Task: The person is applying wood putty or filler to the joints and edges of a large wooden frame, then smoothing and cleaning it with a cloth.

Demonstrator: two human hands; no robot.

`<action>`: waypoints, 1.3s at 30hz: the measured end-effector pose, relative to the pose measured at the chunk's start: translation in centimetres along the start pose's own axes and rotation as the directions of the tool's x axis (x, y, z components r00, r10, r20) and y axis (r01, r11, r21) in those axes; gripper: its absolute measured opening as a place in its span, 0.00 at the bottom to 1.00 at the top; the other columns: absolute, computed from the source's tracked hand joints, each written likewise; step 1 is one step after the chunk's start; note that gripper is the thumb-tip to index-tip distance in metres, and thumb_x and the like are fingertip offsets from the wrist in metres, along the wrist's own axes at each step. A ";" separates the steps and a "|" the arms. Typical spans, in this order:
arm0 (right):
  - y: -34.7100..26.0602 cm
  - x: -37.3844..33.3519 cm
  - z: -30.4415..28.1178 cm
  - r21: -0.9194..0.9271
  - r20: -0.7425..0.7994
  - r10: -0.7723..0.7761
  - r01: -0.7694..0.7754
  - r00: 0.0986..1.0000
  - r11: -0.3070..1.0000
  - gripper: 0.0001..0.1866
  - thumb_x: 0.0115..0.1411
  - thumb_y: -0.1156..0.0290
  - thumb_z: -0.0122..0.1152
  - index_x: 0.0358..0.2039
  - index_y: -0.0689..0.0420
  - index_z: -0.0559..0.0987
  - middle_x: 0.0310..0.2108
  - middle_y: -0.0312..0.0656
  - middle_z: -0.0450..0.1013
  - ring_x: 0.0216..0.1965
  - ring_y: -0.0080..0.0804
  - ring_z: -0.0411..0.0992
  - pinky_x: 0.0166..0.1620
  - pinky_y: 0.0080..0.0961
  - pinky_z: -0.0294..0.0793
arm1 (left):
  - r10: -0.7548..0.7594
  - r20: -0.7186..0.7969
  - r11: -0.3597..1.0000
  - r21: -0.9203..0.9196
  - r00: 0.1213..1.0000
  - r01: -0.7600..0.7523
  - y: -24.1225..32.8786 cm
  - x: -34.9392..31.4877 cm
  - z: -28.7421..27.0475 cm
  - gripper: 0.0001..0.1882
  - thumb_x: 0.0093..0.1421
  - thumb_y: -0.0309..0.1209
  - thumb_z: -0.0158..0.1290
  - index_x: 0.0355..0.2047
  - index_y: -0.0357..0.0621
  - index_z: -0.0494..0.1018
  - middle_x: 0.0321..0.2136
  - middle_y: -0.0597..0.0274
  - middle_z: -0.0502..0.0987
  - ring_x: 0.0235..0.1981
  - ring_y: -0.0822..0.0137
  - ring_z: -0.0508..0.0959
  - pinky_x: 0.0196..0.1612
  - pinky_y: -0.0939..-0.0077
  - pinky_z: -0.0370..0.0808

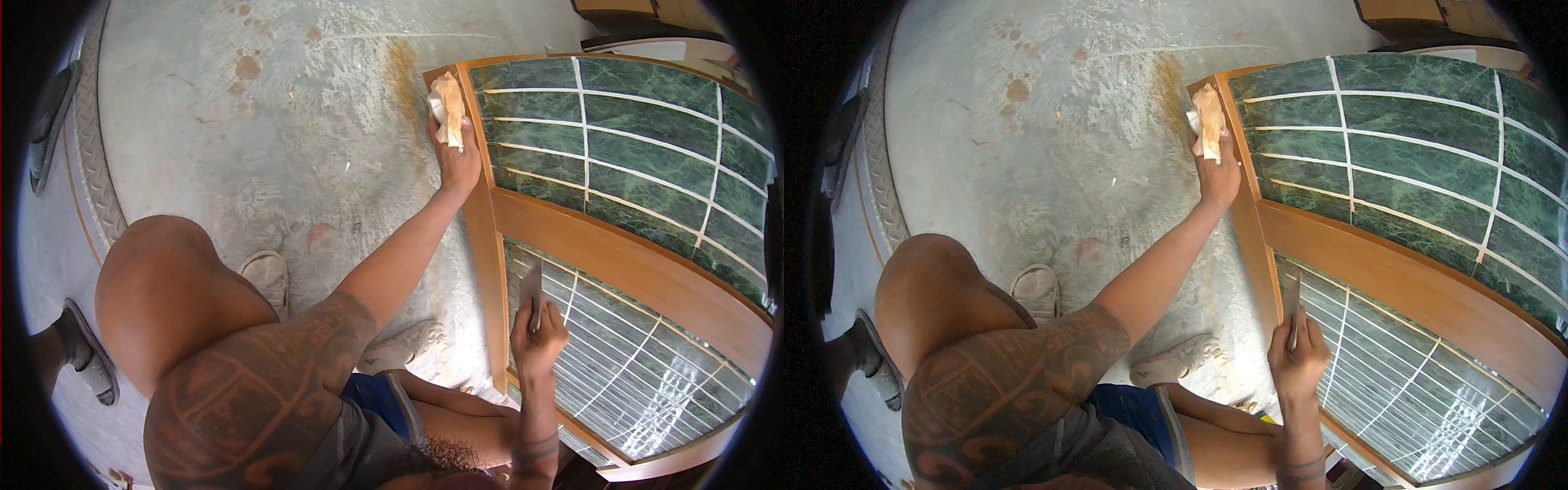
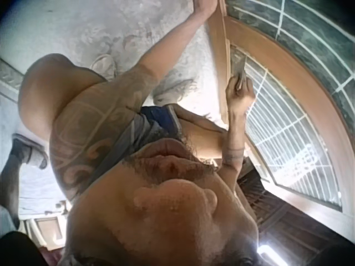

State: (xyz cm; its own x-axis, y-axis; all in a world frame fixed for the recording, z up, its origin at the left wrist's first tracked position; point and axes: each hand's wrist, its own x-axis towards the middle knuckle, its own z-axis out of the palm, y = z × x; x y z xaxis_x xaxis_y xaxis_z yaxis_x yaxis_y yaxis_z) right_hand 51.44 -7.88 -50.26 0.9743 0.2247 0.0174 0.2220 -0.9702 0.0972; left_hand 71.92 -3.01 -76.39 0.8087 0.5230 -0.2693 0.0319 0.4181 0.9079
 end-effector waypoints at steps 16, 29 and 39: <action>0.6 -4.0 0.1 0.040 -0.145 0.244 -0.241 0.959 0.970 0.06 0.60 0.82 0.61 0.25 0.65 0.78 0.19 0.47 0.70 0.16 0.38 0.69 0.22 0.33 0.64 | 0.329 -0.036 0.944 -0.001 0.944 -0.329 0.6 2.8 1.3 0.23 0.70 0.29 0.49 0.61 0.27 0.60 0.55 0.33 0.65 0.58 0.35 0.67 0.63 0.47 0.63; 1.7 -5.3 -0.3 0.028 -0.027 0.238 -0.238 0.971 0.971 0.12 0.58 0.82 0.61 0.43 0.66 0.84 0.22 0.48 0.73 0.18 0.42 0.74 0.22 0.36 0.72 | 0.279 0.040 0.960 -0.049 0.959 -0.277 1.8 6.4 -0.1 0.22 0.71 0.28 0.49 0.62 0.30 0.61 0.54 0.37 0.70 0.56 0.42 0.71 0.61 0.57 0.67; 1.2 -5.1 0.3 0.063 0.069 0.291 -0.295 0.954 0.953 0.14 0.58 0.79 0.62 0.45 0.67 0.84 0.27 0.55 0.77 0.25 0.52 0.79 0.29 0.39 0.79 | 0.350 0.038 0.937 -0.010 0.936 -0.350 1.5 6.4 -0.6 0.16 0.71 0.24 0.47 0.57 0.31 0.65 0.49 0.39 0.72 0.53 0.43 0.74 0.57 0.58 0.70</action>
State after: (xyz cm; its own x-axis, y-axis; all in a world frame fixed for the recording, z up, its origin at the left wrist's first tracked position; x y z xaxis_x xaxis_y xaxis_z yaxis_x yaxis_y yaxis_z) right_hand 46.76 -10.20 -50.54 0.9970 -0.0738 -0.0238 -0.0733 -0.9970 0.0246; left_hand 76.76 1.40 -76.98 0.7903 0.6078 0.0776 -0.2587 0.2161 0.9415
